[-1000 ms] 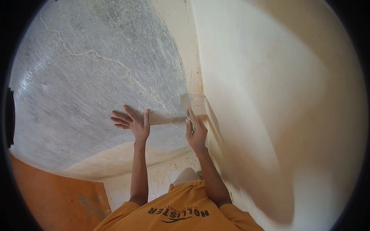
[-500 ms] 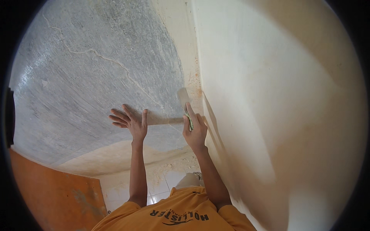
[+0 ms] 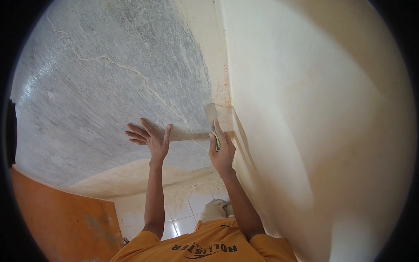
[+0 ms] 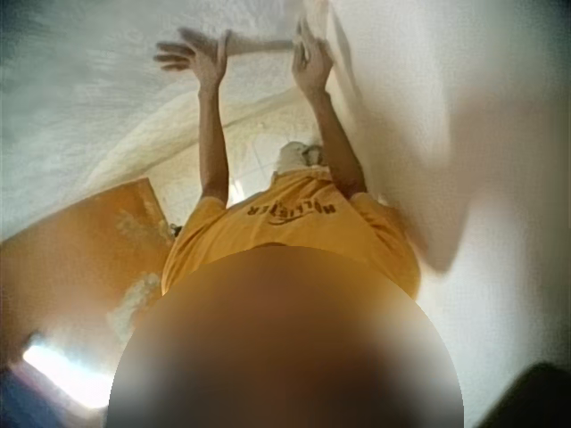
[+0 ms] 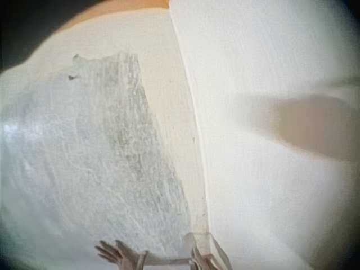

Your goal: The person scrapes paint or plaster from a wall using a putty knife.

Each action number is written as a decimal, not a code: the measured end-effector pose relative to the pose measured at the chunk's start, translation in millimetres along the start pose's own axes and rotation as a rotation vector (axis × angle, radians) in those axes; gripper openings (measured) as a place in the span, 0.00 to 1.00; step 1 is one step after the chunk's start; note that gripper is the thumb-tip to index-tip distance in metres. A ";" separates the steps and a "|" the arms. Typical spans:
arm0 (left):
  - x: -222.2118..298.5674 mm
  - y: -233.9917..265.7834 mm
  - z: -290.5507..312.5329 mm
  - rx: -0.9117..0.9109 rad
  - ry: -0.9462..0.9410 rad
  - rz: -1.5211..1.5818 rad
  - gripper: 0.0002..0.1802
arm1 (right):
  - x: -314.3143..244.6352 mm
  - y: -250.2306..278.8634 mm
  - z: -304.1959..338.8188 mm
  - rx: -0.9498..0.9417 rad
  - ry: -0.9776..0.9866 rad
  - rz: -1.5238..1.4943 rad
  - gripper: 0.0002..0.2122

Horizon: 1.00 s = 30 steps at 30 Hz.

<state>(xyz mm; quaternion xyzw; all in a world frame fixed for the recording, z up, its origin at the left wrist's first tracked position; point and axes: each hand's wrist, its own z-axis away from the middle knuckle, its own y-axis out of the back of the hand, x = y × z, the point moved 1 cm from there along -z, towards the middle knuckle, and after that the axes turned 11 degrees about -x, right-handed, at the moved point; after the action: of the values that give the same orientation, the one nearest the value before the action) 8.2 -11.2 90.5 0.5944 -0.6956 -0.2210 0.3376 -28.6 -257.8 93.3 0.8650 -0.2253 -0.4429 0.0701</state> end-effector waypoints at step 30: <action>6.9 -0.4 -3.1 0.026 -0.062 -0.064 0.63 | 84.9 -36.7 76.2 -0.067 -0.124 0.024 0.22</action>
<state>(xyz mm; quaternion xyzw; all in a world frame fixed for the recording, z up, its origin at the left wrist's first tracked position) 10.2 -17.7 93.7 0.6136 -0.6892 -0.2409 0.3007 -34.4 -257.7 -26.4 0.8304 -0.2244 -0.5020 0.0903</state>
